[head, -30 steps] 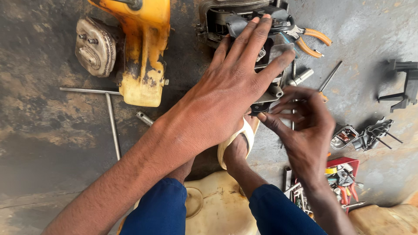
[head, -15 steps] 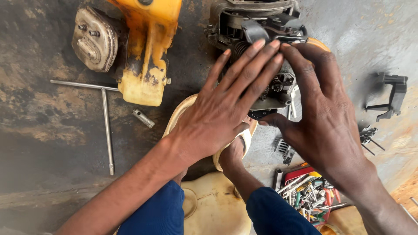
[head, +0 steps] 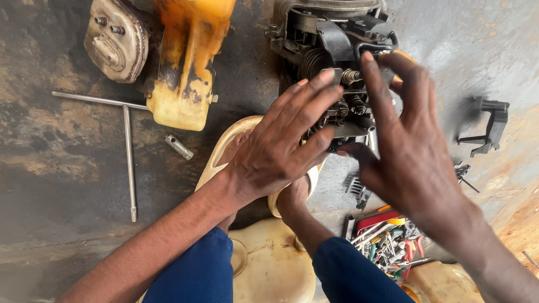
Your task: The person kneels on the floor working on a small engine with an attached yellow fuel tank. They unscrew and remove the cylinder head cover by hand, use pliers and a screwdriver on engine parts, reposition the engine, and handle small components from the surrounding parts laid on the ground.
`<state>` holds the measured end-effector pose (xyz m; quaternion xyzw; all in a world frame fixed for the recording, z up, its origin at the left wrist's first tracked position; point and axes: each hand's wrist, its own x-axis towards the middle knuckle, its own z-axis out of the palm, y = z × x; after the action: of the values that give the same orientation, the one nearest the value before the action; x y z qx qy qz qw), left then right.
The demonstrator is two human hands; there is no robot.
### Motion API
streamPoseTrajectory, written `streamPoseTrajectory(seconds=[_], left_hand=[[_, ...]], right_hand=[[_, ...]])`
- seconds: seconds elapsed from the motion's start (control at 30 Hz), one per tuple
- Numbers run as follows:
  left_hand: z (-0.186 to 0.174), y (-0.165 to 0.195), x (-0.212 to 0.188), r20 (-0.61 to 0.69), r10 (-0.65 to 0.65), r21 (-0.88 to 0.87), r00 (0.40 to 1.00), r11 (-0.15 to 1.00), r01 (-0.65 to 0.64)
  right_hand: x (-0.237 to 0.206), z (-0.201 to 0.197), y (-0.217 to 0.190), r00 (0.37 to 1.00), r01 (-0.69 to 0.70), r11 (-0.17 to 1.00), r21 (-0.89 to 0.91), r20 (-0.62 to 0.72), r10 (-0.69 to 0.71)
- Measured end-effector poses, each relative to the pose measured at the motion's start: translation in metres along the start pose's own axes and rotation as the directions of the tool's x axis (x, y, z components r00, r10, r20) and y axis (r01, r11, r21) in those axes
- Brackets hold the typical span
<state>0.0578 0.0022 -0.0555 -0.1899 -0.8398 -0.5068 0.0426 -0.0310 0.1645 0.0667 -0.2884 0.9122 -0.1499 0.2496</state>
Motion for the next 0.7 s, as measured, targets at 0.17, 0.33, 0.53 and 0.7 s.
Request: streamPoseTrajectory(seconds=[0.17,0.33,0.53,0.7], left_hand=[[-0.011,0.002,-0.014,0.0,0.178,0.201,0.984,0.964,-0.174],[-0.009,0.005,-0.012,0.004,0.223,0.188,0.975,0.957,-0.22],[-0.014,0.006,-0.004,0.025,0.313,0.163,0.95,0.936,-0.312],[-0.014,0.01,-0.001,0.028,0.357,0.236,0.934,0.905,-0.354]], right_hand=[[-0.008,0.006,0.001,0.998,0.017,0.987,-0.16,0.062,-0.007],[-0.008,0.005,0.005,0.994,0.017,0.986,-0.168,0.106,0.001],[-0.007,0.003,0.006,0.995,0.055,0.99,-0.133,0.092,-0.043],[-0.008,0.006,0.006,0.995,0.023,0.985,-0.169,0.103,-0.005]])
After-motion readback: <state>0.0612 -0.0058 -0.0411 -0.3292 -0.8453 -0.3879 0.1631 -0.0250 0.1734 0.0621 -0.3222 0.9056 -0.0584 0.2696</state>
